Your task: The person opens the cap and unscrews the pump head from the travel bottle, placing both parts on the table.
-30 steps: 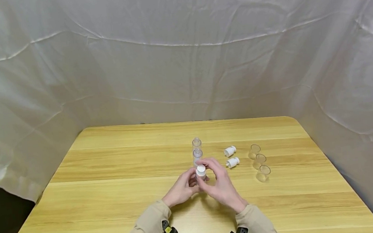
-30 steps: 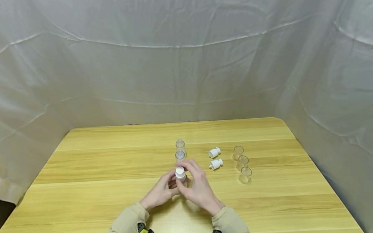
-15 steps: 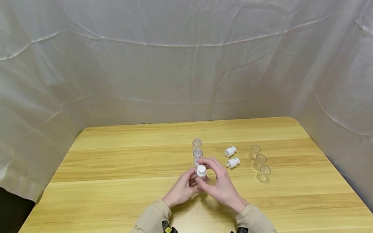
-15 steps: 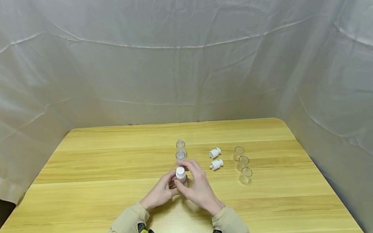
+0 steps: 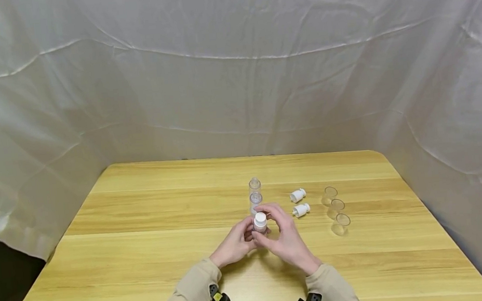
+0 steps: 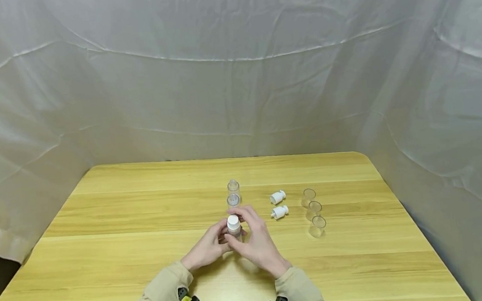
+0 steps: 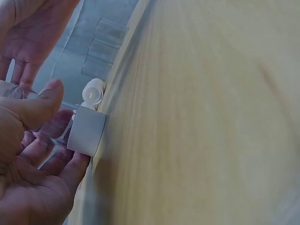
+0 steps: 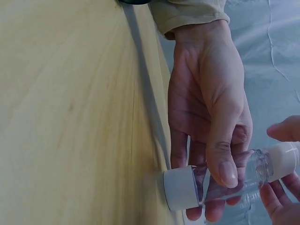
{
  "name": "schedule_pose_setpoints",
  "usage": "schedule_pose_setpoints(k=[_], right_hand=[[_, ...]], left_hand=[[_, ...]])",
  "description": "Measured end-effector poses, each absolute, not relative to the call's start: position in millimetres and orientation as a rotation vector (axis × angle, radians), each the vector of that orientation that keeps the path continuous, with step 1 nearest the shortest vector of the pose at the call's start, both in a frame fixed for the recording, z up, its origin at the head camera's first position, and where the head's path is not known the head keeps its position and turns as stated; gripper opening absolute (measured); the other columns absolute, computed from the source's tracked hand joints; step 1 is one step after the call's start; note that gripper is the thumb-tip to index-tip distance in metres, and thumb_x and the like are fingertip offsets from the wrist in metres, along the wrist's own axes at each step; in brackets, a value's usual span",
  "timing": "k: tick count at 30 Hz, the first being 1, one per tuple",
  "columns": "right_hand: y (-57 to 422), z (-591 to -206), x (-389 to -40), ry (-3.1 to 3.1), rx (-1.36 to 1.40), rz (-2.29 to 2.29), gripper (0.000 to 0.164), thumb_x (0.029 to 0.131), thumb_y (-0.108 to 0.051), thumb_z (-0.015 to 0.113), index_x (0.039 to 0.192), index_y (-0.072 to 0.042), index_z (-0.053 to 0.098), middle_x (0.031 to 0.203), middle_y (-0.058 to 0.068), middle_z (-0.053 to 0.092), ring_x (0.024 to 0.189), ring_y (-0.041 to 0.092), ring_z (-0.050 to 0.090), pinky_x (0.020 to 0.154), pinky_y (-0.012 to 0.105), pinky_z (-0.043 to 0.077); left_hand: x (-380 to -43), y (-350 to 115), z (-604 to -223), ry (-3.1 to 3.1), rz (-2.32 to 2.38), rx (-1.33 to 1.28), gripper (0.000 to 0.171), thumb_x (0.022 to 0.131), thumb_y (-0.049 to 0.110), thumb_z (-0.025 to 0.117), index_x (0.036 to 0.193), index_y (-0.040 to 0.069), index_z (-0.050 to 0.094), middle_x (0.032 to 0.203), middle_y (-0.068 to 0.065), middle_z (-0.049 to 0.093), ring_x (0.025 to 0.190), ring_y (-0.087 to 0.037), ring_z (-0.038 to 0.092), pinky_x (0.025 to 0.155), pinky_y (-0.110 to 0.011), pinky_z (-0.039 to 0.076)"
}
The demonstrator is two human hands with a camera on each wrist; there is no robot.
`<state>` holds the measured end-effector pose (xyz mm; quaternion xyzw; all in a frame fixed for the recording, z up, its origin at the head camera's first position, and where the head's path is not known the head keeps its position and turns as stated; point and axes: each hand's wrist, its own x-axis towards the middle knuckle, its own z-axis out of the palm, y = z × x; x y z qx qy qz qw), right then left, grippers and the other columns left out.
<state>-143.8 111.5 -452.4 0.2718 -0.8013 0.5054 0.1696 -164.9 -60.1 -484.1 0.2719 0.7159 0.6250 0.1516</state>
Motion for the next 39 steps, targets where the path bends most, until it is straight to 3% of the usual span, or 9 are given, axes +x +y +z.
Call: schedule_pose_setpoints(k=[4,11,15,20,27,31,36,39], right_hand=[[110.9,-453.7,-144.3,-2.265,0.737,1.412,0.044,0.078,0.003,0.081,0.118,0.000,0.063,0.112,0.012,0.067,0.097,0.017,0.064,0.086,0.035,0.060],[111.8,-451.9,-143.6,-2.261,0.788,1.496,0.044,0.080,0.010,0.075,0.121,0.001,0.064,0.114,0.012,0.068,0.109,0.015,0.064,0.101,0.023,0.056],[111.5,-451.0,-142.5,-2.283,0.785,1.478,0.051,0.080,0.008,0.076,0.128,0.002,0.061,0.118,0.015,0.067,0.110,0.017,0.064,0.101,0.028,0.057],[110.4,-451.0,-142.6,-2.305,0.771,1.399,0.055,0.077,0.005,0.079,0.128,-0.003,0.061,0.118,0.014,0.067,0.102,0.017,0.063,0.090,0.039,0.059],[111.8,-452.8,-143.3,-2.256,0.803,1.356,0.048,0.077,0.008,0.079,0.121,-0.003,0.064,0.113,0.010,0.068,0.103,0.018,0.065,0.093,0.030,0.058],[112.9,-454.2,-144.7,-2.204,0.810,1.377,0.050,0.079,0.009,0.077,0.125,-0.001,0.063,0.116,0.014,0.069,0.106,0.020,0.066,0.098,0.026,0.057],[113.0,-455.7,-146.1,-2.103,0.850,1.443,0.051,0.081,0.012,0.074,0.129,0.006,0.059,0.120,0.022,0.067,0.112,0.018,0.066,0.103,0.018,0.053],[113.4,-456.9,-145.8,-2.065,0.866,1.504,0.054,0.081,0.016,0.070,0.132,0.012,0.054,0.121,0.026,0.064,0.117,0.013,0.064,0.107,0.017,0.050]], left_hand=[[-164.5,-60.4,-484.2,2.058,1.794,0.779,0.044,0.093,-0.006,0.063,0.133,-0.012,0.045,0.129,-0.034,0.062,0.123,-0.046,0.060,0.109,-0.029,0.053],[-164.8,-61.4,-485.2,2.056,1.794,0.798,0.046,0.093,-0.006,0.061,0.135,-0.012,0.044,0.129,-0.035,0.061,0.124,-0.047,0.060,0.110,-0.034,0.052],[-164.6,-61.0,-484.0,2.049,1.798,0.795,0.045,0.093,-0.007,0.062,0.134,-0.012,0.044,0.129,-0.035,0.061,0.124,-0.048,0.059,0.110,-0.034,0.052],[-165.2,-60.5,-484.7,2.051,1.799,0.783,0.045,0.092,-0.008,0.061,0.134,-0.012,0.044,0.130,-0.035,0.061,0.125,-0.047,0.059,0.111,-0.033,0.052],[-164.9,-60.7,-485.9,2.058,1.795,0.786,0.047,0.093,-0.007,0.061,0.136,-0.012,0.043,0.129,-0.034,0.062,0.123,-0.047,0.060,0.110,-0.033,0.052],[-164.0,-60.3,-484.6,2.068,1.793,0.765,0.044,0.093,-0.002,0.064,0.133,-0.011,0.047,0.127,-0.031,0.063,0.121,-0.039,0.064,0.107,-0.028,0.054],[-163.8,-60.6,-486.3,2.084,1.803,0.804,0.042,0.092,0.002,0.068,0.128,-0.010,0.049,0.122,-0.026,0.064,0.115,-0.017,0.066,0.099,-0.022,0.056],[-163.7,-61.1,-486.4,2.081,1.804,0.810,0.040,0.092,0.002,0.068,0.126,-0.009,0.050,0.120,-0.025,0.064,0.112,-0.015,0.066,0.097,-0.022,0.057]])
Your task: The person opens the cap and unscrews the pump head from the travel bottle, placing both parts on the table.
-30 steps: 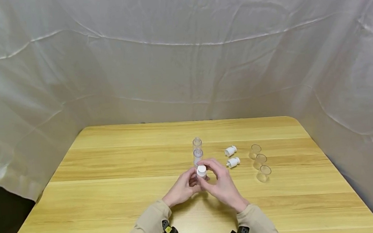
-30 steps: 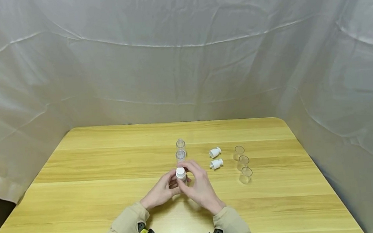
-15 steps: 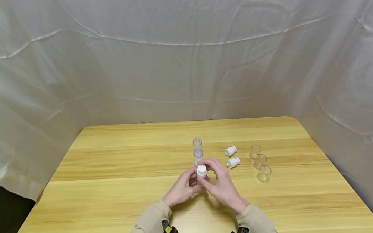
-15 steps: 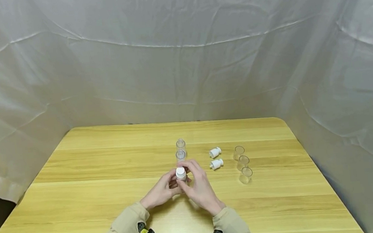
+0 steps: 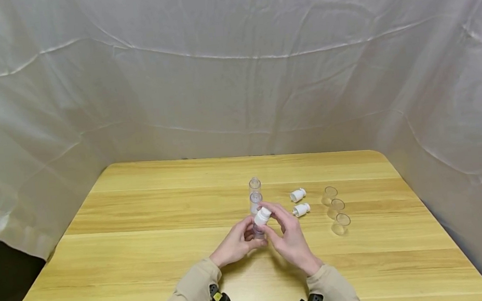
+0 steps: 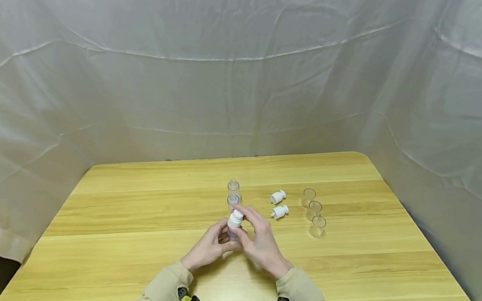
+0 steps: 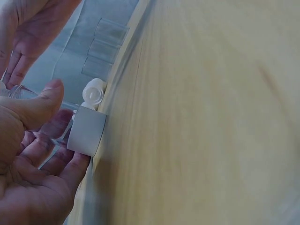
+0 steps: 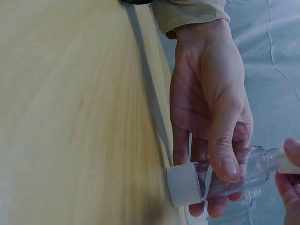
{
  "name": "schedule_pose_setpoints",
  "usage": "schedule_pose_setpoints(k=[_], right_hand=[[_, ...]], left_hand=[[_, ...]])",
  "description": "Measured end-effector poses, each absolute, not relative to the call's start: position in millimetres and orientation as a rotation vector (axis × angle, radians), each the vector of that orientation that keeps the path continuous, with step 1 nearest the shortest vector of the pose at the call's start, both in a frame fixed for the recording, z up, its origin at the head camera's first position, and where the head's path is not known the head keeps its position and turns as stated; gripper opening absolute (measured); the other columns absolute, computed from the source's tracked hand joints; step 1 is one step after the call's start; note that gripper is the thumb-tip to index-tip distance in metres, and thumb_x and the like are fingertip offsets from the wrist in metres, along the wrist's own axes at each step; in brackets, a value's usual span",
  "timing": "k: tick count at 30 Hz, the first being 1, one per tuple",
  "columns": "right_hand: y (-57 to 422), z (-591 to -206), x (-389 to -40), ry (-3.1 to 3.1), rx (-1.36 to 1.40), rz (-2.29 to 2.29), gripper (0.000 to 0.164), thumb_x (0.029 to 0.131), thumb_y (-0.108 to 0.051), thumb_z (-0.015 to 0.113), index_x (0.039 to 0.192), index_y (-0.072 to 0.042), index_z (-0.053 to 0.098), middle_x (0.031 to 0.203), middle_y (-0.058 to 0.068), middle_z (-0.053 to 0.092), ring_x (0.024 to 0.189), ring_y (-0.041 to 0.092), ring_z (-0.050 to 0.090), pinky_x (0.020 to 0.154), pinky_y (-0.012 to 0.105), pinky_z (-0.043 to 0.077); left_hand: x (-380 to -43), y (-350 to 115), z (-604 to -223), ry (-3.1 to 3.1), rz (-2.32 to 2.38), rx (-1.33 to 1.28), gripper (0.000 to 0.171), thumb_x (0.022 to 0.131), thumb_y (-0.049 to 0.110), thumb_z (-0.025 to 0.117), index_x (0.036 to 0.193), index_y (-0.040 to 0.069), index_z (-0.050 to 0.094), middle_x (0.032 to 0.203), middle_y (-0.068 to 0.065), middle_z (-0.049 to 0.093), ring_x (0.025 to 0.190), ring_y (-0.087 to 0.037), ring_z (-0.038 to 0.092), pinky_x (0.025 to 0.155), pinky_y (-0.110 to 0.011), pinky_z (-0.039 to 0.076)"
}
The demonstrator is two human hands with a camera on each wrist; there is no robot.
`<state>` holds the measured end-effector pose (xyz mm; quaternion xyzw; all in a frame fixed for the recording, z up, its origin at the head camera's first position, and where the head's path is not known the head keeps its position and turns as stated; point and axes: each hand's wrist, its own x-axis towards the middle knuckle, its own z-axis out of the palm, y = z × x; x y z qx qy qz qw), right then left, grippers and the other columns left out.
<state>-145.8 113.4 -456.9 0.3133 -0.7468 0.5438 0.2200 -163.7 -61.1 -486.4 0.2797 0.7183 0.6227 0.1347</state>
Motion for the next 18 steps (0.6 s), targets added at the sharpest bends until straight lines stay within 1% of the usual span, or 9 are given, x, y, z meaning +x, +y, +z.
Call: schedule_pose_setpoints(k=[2,4,7,8,10,12,15,16,18], right_hand=[[114.3,-457.9,-145.2,-2.049,0.859,1.539,0.057,0.082,0.019,0.068,0.135,0.015,0.050,0.123,0.031,0.062,0.120,0.010,0.062,0.108,0.017,0.049],[116.1,-459.3,-144.6,-2.041,0.837,1.567,0.059,0.082,0.020,0.066,0.138,0.017,0.045,0.124,0.036,0.061,0.121,0.010,0.061,0.108,0.017,0.048],[120.1,-461.3,-143.8,-2.071,0.781,1.551,0.059,0.085,0.017,0.064,0.141,0.017,0.042,0.125,0.037,0.061,0.118,0.020,0.065,0.107,0.019,0.050],[121.6,-462.1,-143.6,-2.088,0.764,1.542,0.059,0.086,0.016,0.064,0.141,0.016,0.042,0.124,0.036,0.062,0.116,0.025,0.066,0.106,0.020,0.051],[124.9,-463.0,-143.0,-2.134,0.726,1.513,0.058,0.088,0.013,0.063,0.142,0.016,0.041,0.125,0.034,0.062,0.112,0.034,0.067,0.104,0.025,0.054],[128.4,-464.3,-142.5,-2.187,0.694,1.478,0.056,0.090,0.011,0.063,0.142,0.015,0.041,0.124,0.032,0.064,0.108,0.039,0.068,0.101,0.032,0.057],[135.2,-466.9,-141.6,-2.279,0.652,1.414,0.055,0.091,0.008,0.062,0.142,0.015,0.041,0.117,0.027,0.067,0.101,0.036,0.070,0.096,0.040,0.060],[137.7,-468.1,-141.6,-2.307,0.640,1.382,0.054,0.092,0.007,0.063,0.141,0.015,0.041,0.114,0.025,0.068,0.098,0.033,0.071,0.093,0.041,0.061],[143.4,-469.6,-141.2,-2.368,0.608,1.324,0.052,0.092,0.006,0.064,0.139,0.015,0.043,0.106,0.019,0.070,0.092,0.028,0.071,0.088,0.039,0.063]], left_hand=[[-163.6,-60.7,-485.5,2.084,1.795,0.786,0.038,0.092,0.002,0.068,0.124,-0.008,0.050,0.120,-0.026,0.064,0.114,-0.022,0.066,0.098,-0.023,0.057],[-163.4,-59.6,-484.4,2.067,1.794,0.722,0.036,0.092,0.002,0.069,0.123,-0.007,0.051,0.123,-0.027,0.063,0.118,-0.031,0.065,0.100,-0.024,0.056],[-163.2,-58.6,-483.4,2.060,1.787,0.685,0.036,0.092,0.001,0.068,0.123,-0.007,0.051,0.127,-0.029,0.062,0.124,-0.041,0.061,0.104,-0.028,0.056],[-163.2,-58.5,-483.1,2.056,1.789,0.678,0.037,0.092,0.001,0.068,0.123,-0.007,0.051,0.128,-0.029,0.062,0.125,-0.042,0.061,0.105,-0.029,0.055],[-162.9,-58.6,-482.8,2.049,1.791,0.683,0.037,0.092,0.000,0.068,0.124,-0.007,0.050,0.129,-0.029,0.063,0.125,-0.043,0.060,0.105,-0.030,0.055],[-162.8,-58.7,-482.6,2.039,1.795,0.697,0.037,0.092,0.001,0.068,0.124,-0.007,0.050,0.129,-0.030,0.063,0.125,-0.044,0.060,0.106,-0.029,0.055],[-162.9,-58.7,-483.2,2.040,1.792,0.711,0.036,0.092,0.001,0.068,0.123,-0.007,0.050,0.129,-0.031,0.063,0.124,-0.044,0.061,0.106,-0.028,0.055],[-163.0,-58.7,-483.3,2.043,1.790,0.711,0.036,0.092,0.001,0.068,0.123,-0.007,0.050,0.128,-0.030,0.063,0.123,-0.043,0.061,0.106,-0.028,0.055],[-163.4,-58.6,-483.5,2.056,1.781,0.714,0.036,0.092,0.002,0.068,0.122,-0.006,0.051,0.128,-0.030,0.064,0.123,-0.043,0.062,0.107,-0.029,0.054]])
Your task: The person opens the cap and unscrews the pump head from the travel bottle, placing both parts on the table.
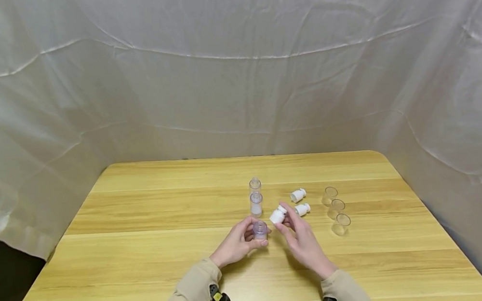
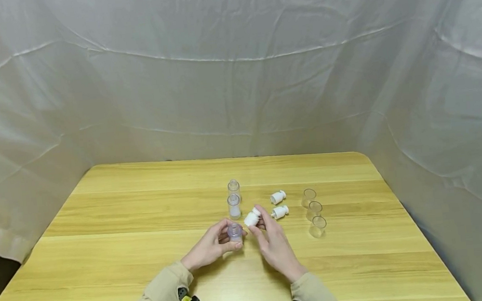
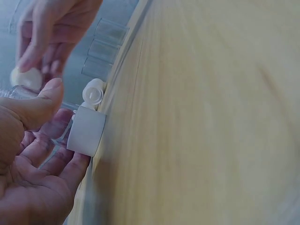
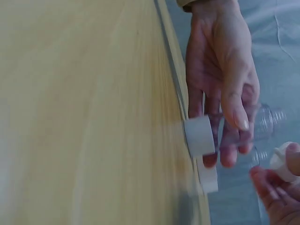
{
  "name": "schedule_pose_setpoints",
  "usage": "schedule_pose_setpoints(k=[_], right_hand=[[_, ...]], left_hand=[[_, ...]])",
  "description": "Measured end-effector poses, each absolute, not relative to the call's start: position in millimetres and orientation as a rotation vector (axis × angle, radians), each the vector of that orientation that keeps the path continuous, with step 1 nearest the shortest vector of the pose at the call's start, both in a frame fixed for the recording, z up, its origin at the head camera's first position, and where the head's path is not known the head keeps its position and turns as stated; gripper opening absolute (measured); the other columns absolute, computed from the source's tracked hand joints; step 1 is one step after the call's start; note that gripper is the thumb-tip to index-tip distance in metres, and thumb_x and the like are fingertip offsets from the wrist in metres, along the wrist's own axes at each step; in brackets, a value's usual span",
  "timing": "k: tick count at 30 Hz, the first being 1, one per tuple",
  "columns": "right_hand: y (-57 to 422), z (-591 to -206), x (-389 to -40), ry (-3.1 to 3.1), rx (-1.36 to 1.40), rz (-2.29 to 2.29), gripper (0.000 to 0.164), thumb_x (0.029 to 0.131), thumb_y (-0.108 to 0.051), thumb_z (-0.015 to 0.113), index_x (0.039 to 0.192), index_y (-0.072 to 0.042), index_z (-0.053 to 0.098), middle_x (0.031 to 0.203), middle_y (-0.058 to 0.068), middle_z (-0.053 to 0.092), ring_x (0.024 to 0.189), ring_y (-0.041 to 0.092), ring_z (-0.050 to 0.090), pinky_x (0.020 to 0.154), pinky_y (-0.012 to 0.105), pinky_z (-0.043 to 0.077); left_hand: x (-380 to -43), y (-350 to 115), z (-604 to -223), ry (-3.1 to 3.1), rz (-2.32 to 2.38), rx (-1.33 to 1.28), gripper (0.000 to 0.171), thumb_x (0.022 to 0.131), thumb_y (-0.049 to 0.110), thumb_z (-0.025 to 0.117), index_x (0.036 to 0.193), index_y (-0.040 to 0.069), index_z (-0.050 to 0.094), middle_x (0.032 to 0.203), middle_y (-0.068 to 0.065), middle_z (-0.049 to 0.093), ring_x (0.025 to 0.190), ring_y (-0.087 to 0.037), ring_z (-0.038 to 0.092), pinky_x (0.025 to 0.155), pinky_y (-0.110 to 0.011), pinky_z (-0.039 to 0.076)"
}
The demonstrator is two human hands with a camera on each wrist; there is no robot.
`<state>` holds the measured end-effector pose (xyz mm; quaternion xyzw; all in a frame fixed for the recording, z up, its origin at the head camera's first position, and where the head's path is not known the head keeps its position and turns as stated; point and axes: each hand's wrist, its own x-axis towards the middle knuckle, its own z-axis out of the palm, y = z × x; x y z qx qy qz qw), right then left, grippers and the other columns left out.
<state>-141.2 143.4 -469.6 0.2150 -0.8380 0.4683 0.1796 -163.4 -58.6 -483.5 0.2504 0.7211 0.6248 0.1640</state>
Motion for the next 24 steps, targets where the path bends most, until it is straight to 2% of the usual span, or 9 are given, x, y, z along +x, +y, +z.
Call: schedule_pose_setpoints(k=[4,7,13,16,24], right_hand=[[154.6,-469.6,-140.8,-2.493,0.496,1.238,0.048,0.095,-0.002,0.064,0.138,0.013,0.047,0.098,0.012,0.070,0.086,0.022,0.068,0.082,0.032,0.063],[162.5,-469.0,-141.7,-2.594,0.397,1.218,0.043,0.098,-0.010,0.062,0.135,0.009,0.051,0.097,0.011,0.069,0.087,0.021,0.068,0.081,0.032,0.063],[176.8,-468.7,-144.0,-2.757,0.246,1.134,0.017,0.101,-0.022,0.062,0.105,-0.005,0.062,0.085,0.004,0.067,0.076,0.011,0.059,0.067,0.023,0.054],[183.9,-467.9,-143.7,-2.814,0.186,1.099,0.017,0.100,-0.023,0.062,0.095,-0.007,0.062,0.078,0.003,0.062,0.071,0.010,0.052,0.061,0.021,0.047],[194.8,-466.3,-143.9,-2.900,0.122,1.028,0.022,0.101,-0.026,0.062,0.089,-0.008,0.059,0.071,0.001,0.052,0.063,0.012,0.044,0.054,0.022,0.037]], left_hand=[[-163.9,-59.1,-484.1,2.078,1.765,0.718,0.036,0.092,0.003,0.069,0.122,-0.006,0.051,0.127,-0.028,0.065,0.122,-0.041,0.063,0.109,-0.033,0.053],[-164.7,-59.5,-484.7,2.094,1.756,0.732,0.036,0.092,0.003,0.069,0.122,-0.006,0.052,0.127,-0.027,0.066,0.123,-0.041,0.063,0.110,-0.034,0.052],[-165.8,-59.8,-484.7,2.087,1.757,0.737,0.037,0.092,0.003,0.068,0.124,-0.006,0.051,0.127,-0.027,0.065,0.125,-0.041,0.062,0.110,-0.034,0.052],[-165.8,-59.8,-484.4,2.084,1.755,0.732,0.037,0.092,0.003,0.068,0.124,-0.006,0.051,0.127,-0.027,0.065,0.125,-0.040,0.062,0.110,-0.033,0.052],[-165.4,-60.9,-484.5,2.081,1.763,0.748,0.035,0.092,0.002,0.068,0.122,-0.007,0.051,0.127,-0.029,0.065,0.123,-0.042,0.062,0.108,-0.030,0.053]])
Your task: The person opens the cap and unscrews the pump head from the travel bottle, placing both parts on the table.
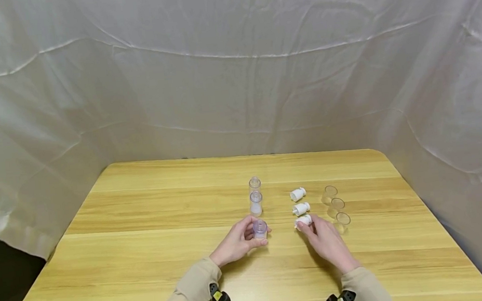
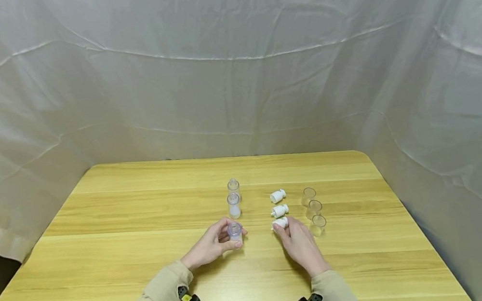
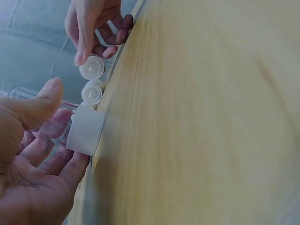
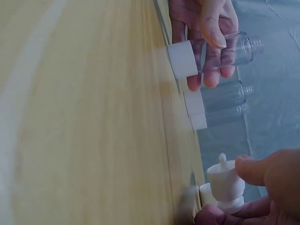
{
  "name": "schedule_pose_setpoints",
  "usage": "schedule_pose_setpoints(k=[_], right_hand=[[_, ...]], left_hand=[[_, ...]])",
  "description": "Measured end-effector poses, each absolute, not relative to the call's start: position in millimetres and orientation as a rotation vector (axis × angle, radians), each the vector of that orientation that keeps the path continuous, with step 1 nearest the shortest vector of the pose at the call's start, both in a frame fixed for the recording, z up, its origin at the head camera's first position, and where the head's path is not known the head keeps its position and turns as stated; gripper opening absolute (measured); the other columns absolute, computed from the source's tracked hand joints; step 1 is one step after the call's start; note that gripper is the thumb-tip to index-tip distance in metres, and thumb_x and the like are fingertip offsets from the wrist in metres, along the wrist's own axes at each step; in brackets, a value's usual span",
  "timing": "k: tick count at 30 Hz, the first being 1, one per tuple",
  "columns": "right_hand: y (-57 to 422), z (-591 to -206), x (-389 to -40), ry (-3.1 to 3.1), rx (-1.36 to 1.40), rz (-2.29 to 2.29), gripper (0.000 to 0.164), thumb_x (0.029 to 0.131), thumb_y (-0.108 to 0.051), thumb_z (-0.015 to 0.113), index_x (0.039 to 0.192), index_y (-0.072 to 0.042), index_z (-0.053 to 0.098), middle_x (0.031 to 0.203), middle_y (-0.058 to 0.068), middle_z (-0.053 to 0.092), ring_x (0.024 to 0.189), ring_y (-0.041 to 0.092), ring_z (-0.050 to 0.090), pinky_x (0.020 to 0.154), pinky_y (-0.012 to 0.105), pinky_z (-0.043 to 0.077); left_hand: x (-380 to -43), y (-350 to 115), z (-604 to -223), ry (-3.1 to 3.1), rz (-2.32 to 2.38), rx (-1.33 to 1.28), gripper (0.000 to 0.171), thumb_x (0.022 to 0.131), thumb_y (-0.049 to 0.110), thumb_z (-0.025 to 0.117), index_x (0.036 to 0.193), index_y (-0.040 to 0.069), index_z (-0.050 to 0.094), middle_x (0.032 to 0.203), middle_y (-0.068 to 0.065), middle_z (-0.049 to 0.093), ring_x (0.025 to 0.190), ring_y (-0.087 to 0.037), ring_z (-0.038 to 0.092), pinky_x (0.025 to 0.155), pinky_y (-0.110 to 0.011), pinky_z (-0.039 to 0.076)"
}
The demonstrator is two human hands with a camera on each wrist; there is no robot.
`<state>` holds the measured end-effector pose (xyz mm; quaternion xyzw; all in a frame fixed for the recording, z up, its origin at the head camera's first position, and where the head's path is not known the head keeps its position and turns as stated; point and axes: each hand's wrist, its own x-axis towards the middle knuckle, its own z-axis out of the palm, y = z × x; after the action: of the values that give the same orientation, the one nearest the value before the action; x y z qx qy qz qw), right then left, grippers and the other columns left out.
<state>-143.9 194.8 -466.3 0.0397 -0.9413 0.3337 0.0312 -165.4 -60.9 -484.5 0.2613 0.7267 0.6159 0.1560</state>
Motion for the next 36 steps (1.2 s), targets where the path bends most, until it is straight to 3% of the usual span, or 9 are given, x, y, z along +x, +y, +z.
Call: schedule_pose_setpoints(k=[9,18,36], right_hand=[[199.6,-466.0,-145.9,-2.939,0.096,0.991,0.025,0.101,-0.024,0.061,0.082,-0.009,0.054,0.068,0.001,0.048,0.061,0.013,0.043,0.052,0.023,0.035],[201.4,-464.7,-146.8,-2.952,0.103,0.960,0.025,0.102,-0.027,0.060,0.089,-0.006,0.058,0.069,0.001,0.048,0.064,0.015,0.046,0.054,0.026,0.037],[202.1,-467.0,-148.2,-2.977,0.093,0.988,0.028,0.100,-0.032,0.063,0.091,-0.008,0.051,0.070,0.000,0.049,0.061,0.012,0.045,0.051,0.023,0.036]], left_hand=[[-165.6,-60.7,-482.4,2.075,1.761,0.754,0.036,0.093,0.003,0.068,0.123,-0.007,0.051,0.127,-0.029,0.065,0.123,-0.042,0.062,0.107,-0.028,0.054],[-165.9,-60.6,-481.3,2.067,1.767,0.754,0.036,0.092,0.002,0.068,0.123,-0.007,0.051,0.126,-0.029,0.064,0.122,-0.042,0.063,0.106,-0.025,0.054],[-165.5,-61.9,-482.8,2.090,1.754,0.762,0.035,0.092,0.003,0.068,0.122,-0.006,0.051,0.127,-0.029,0.065,0.122,-0.041,0.063,0.107,-0.031,0.054]])
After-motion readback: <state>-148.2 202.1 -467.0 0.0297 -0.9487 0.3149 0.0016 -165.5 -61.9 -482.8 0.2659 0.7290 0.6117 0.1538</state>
